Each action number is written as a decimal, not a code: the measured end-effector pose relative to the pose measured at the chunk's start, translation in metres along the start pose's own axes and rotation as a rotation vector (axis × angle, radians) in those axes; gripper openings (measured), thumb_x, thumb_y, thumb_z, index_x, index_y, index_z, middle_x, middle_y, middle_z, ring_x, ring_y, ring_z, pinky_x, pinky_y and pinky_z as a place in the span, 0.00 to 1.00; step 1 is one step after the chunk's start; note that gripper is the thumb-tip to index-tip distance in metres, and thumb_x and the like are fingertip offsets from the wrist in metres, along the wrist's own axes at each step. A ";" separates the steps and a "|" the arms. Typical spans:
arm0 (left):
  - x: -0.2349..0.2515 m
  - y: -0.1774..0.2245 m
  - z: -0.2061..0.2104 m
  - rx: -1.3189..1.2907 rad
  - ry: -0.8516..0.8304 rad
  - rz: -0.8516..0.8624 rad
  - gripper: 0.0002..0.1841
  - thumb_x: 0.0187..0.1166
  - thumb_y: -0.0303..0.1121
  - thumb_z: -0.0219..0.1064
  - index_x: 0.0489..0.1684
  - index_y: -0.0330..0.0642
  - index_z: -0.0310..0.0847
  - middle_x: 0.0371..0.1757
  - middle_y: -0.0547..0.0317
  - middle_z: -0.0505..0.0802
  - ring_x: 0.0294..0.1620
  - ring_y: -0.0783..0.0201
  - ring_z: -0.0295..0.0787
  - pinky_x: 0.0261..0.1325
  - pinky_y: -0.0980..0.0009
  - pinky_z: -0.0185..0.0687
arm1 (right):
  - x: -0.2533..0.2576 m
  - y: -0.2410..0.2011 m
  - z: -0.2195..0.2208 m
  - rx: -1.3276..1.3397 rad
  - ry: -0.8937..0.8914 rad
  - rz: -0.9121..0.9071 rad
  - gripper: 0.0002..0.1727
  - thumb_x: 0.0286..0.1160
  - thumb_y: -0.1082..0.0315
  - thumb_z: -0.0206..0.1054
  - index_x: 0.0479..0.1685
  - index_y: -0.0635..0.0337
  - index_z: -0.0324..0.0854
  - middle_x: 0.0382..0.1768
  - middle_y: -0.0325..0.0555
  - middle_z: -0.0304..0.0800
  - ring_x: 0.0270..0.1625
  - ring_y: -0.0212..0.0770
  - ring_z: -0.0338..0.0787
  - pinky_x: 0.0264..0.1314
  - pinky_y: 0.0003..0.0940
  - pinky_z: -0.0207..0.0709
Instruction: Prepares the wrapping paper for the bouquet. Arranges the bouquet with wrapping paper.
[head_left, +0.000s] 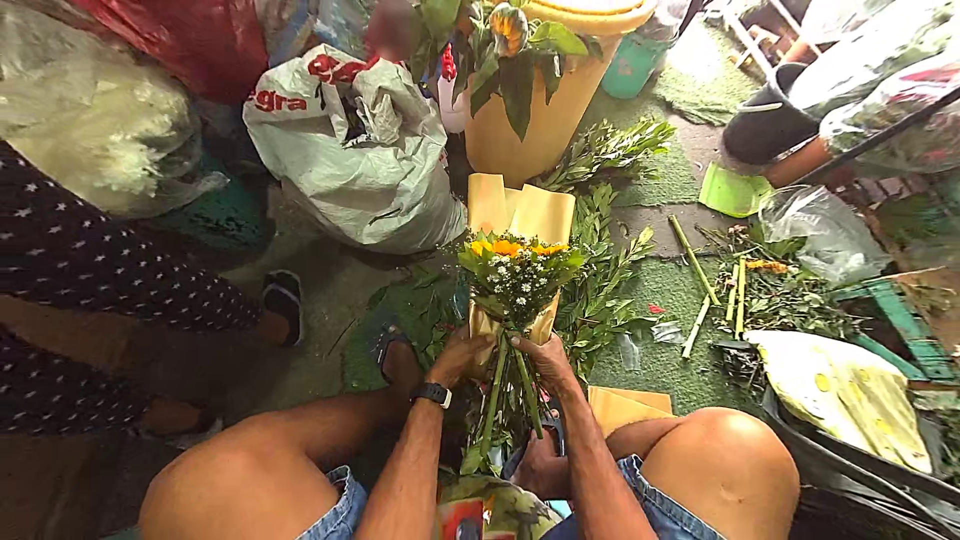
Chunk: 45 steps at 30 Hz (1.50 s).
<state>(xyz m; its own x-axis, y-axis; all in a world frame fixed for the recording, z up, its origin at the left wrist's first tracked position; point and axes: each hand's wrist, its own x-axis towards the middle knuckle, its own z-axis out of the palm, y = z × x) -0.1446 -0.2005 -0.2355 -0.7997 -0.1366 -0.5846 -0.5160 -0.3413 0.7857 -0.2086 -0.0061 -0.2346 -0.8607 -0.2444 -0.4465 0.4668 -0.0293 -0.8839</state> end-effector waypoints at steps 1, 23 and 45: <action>-0.003 -0.010 -0.010 0.111 0.001 -0.034 0.18 0.77 0.28 0.72 0.60 0.28 0.80 0.50 0.45 0.93 0.49 0.59 0.91 0.57 0.60 0.88 | -0.001 0.000 0.000 0.009 0.004 0.002 0.34 0.47 0.66 0.90 0.55 0.70 0.81 0.41 0.53 0.93 0.42 0.43 0.94 0.50 0.40 0.91; 0.004 0.003 0.024 -0.075 0.179 0.141 0.14 0.71 0.23 0.76 0.52 0.29 0.86 0.45 0.45 0.94 0.44 0.58 0.93 0.52 0.61 0.91 | -0.001 0.005 0.002 0.067 0.017 0.001 0.32 0.49 0.63 0.89 0.54 0.69 0.81 0.38 0.53 0.93 0.40 0.42 0.93 0.47 0.41 0.90; -0.011 0.002 0.038 -0.289 0.280 0.199 0.07 0.78 0.20 0.67 0.48 0.28 0.86 0.42 0.47 0.92 0.42 0.60 0.89 0.50 0.62 0.88 | -0.002 0.007 0.002 0.089 0.020 0.009 0.30 0.50 0.64 0.89 0.53 0.69 0.82 0.39 0.52 0.93 0.41 0.42 0.93 0.49 0.40 0.89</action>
<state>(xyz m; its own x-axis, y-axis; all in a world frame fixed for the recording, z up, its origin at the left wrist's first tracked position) -0.1482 -0.1648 -0.2195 -0.7406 -0.4586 -0.4911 -0.2216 -0.5233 0.8228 -0.2027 -0.0082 -0.2393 -0.8599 -0.2261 -0.4576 0.4898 -0.1138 -0.8644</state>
